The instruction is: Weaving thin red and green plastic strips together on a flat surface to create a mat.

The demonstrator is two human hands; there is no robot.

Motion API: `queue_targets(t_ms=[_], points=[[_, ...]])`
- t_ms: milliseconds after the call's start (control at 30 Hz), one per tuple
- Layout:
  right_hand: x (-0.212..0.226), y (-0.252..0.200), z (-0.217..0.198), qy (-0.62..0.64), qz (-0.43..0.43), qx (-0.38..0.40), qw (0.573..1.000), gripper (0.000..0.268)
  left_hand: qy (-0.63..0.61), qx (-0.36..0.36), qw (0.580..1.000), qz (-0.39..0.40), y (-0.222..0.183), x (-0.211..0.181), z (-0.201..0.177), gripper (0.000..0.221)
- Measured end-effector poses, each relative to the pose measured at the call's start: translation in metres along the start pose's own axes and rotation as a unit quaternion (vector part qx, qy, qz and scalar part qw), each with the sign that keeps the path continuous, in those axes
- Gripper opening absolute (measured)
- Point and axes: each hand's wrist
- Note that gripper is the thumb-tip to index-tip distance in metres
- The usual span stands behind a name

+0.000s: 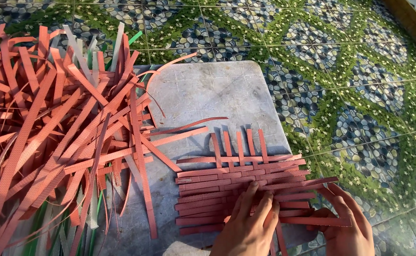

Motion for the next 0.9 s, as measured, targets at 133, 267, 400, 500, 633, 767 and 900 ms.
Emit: queue_targets(t_ms=[133,267,400,500,633,767,900], points=[[-0.006,0.012,-0.009,-0.007,-0.036,0.047,0.998,0.035,0.017,0.008,1.0,-0.012,0.003,-0.003,0.002,0.035],[-0.02,0.019,-0.011,0.002,-0.093,0.03,0.995,0.033,-0.117,-0.027,0.979,-0.165,0.009,-0.008,0.003,0.032],[-0.014,0.008,-0.011,-0.005,-0.145,0.007,0.989,0.035,-0.1,-0.03,0.987,-0.122,0.006,-0.007,0.004,0.035],[-0.006,0.0,-0.011,-0.045,-0.179,-0.023,0.982,0.033,0.012,-0.031,0.999,-0.023,0.004,-0.009,0.0,0.028],[0.005,-0.009,-0.017,-0.047,-0.173,-0.011,0.984,0.031,-0.044,0.01,0.998,-0.036,0.003,-0.002,0.003,0.037],[0.029,-0.021,-0.022,-0.122,-0.189,0.054,0.973,0.044,-0.046,-0.004,0.998,-0.04,0.005,-0.008,-0.005,0.033],[0.082,-0.024,-0.025,-0.314,-0.086,0.149,0.934,0.064,-0.089,-0.127,0.988,-0.02,0.007,0.006,0.01,0.023]])
Point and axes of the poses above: each hand's wrist, its own y-axis towards the middle knuckle, its own z-axis out of the palm, x = y × z, and after that the axes turned 14 degrees about -y, right-handed
